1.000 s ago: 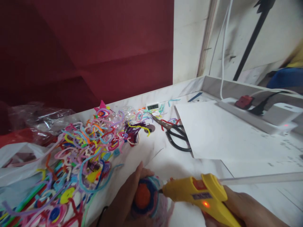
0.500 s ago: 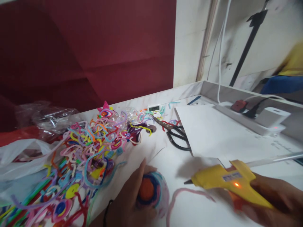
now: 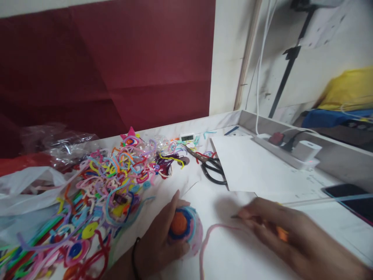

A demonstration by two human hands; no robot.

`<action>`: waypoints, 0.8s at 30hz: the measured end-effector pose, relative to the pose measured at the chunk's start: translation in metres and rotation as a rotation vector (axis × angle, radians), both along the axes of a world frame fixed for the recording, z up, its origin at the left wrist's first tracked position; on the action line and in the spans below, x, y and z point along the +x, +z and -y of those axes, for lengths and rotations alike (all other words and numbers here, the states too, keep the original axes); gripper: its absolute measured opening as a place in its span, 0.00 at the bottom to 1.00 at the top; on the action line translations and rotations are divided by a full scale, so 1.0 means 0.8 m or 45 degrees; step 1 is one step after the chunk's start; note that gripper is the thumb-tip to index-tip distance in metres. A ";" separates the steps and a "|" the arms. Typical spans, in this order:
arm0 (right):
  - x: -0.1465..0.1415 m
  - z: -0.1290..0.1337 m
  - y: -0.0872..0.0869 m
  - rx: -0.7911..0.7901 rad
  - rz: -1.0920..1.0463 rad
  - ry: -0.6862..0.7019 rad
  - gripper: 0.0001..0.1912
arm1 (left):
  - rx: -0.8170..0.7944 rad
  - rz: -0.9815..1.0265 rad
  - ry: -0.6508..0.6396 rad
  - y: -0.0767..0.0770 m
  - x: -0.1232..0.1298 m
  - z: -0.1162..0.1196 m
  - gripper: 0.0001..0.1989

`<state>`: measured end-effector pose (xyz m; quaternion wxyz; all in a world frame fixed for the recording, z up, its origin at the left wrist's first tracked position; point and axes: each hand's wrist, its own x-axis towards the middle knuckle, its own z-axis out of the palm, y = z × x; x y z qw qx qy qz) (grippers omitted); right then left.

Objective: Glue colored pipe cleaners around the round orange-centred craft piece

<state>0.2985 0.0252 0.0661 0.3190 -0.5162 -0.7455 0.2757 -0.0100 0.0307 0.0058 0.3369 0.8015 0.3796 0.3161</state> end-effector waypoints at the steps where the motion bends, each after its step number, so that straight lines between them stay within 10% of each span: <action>1: -0.022 -0.004 0.003 -0.045 0.029 0.069 0.11 | 0.009 -0.003 -0.003 0.001 0.000 0.000 0.42; 8: -0.100 -0.052 -0.016 -0.220 0.045 0.269 0.12 | 0.070 -0.013 -0.003 -0.005 0.000 -0.003 0.43; 24: -0.116 -0.055 -0.020 -0.321 0.012 0.222 0.09 | 0.109 0.009 -0.049 -0.005 0.002 -0.006 0.42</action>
